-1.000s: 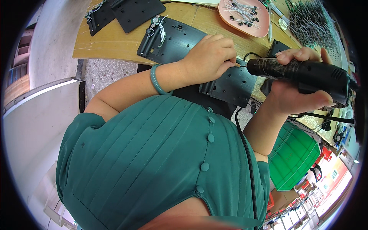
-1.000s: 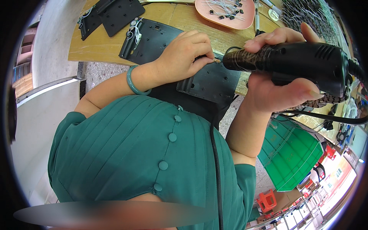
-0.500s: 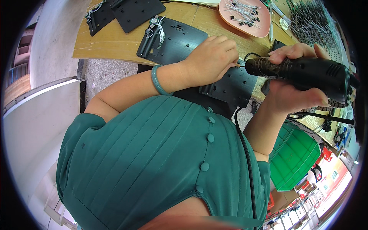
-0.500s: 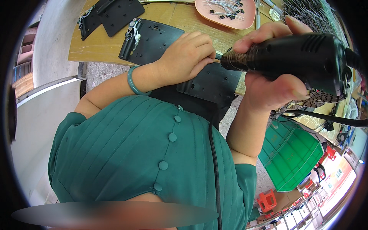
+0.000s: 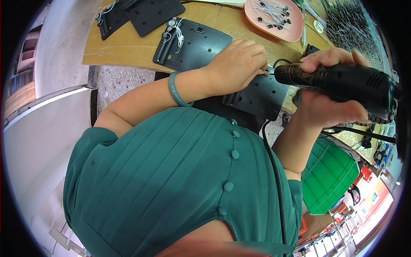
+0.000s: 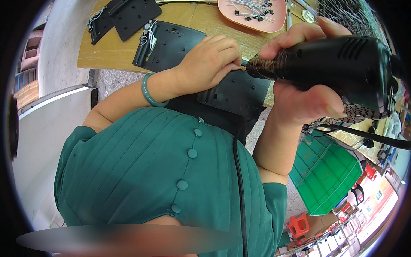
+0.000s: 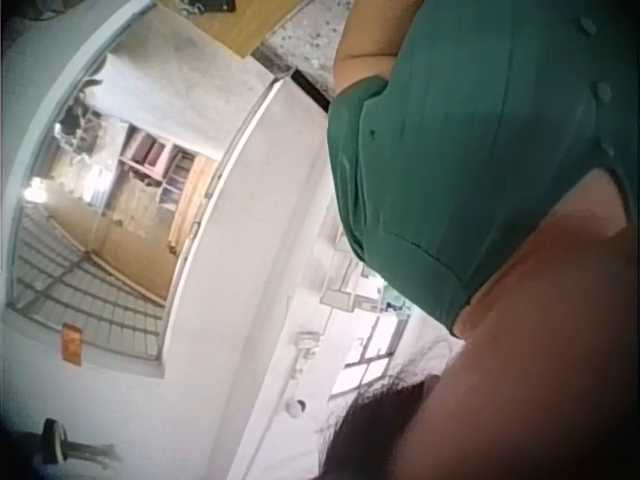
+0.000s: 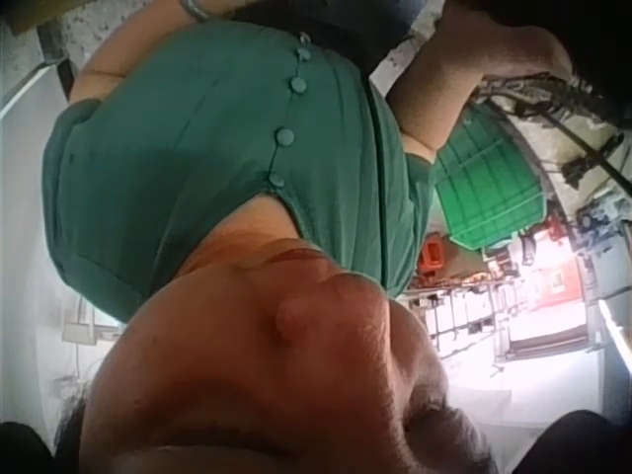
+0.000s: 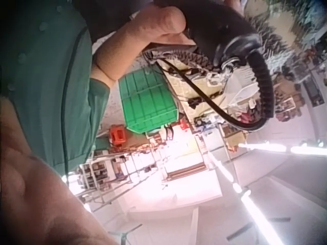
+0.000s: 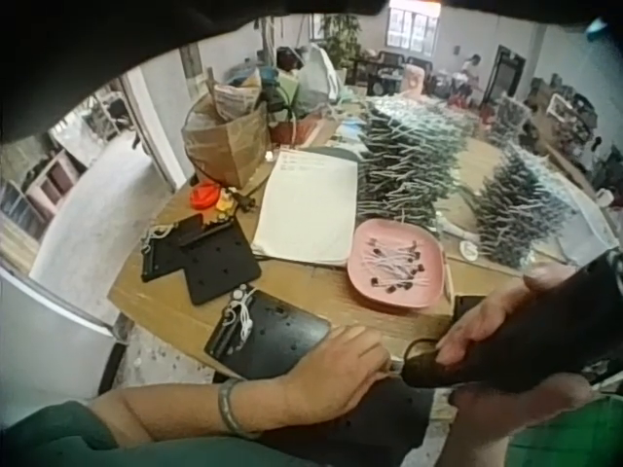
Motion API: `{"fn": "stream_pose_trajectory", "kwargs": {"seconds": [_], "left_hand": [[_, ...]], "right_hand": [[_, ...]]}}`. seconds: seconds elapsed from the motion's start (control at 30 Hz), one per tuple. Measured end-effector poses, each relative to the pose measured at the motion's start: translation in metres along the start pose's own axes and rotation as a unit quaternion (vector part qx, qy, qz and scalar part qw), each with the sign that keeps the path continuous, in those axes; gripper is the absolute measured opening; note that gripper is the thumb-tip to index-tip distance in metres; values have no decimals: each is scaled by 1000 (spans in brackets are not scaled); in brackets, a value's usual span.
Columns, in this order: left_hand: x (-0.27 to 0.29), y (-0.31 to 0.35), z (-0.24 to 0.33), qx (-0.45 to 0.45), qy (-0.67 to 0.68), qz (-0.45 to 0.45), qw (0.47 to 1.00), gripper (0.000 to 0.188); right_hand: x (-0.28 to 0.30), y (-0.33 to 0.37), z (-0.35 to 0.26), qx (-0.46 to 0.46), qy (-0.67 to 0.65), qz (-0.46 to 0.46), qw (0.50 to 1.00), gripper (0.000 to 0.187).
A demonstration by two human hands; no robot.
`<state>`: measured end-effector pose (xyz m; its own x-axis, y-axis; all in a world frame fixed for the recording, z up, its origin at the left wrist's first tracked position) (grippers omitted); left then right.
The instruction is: The person assembles electronic components into a plastic housing by securing a circuit board and wires with screws using an electric screwdriver, then applying hot glue with a glue gun.
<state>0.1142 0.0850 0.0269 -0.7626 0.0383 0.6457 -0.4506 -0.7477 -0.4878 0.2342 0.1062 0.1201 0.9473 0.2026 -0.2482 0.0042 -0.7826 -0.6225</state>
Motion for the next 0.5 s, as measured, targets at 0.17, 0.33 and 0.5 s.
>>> {"fn": "stream_pose_trajectory", "kwargs": {"seconds": [0.17,0.33,0.5], "left_hand": [[0,-2,3,-4,9,-1,1000,10],[0,-1,2,-2,6,2,1000,10],[0,-1,2,-2,7,1,1000,10]], "right_hand": [[0,-1,-6,0,21,-4,1000,100],[0,-2,-1,-24,88,7,996,100],[-1,-1,-4,2,25,-14,1000,101]]}}
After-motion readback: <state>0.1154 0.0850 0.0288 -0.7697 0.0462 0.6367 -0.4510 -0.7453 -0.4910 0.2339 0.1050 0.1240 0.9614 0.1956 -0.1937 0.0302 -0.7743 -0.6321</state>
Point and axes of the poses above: each hand's wrist, its own y-axis away from the middle knuckle, its own x-axis out of the back of the hand, z = x × y, the point moved 10 cm from there along -y, towards the middle knuckle, and after that the axes turned 2 degrees about z, right-handed, at the moved point
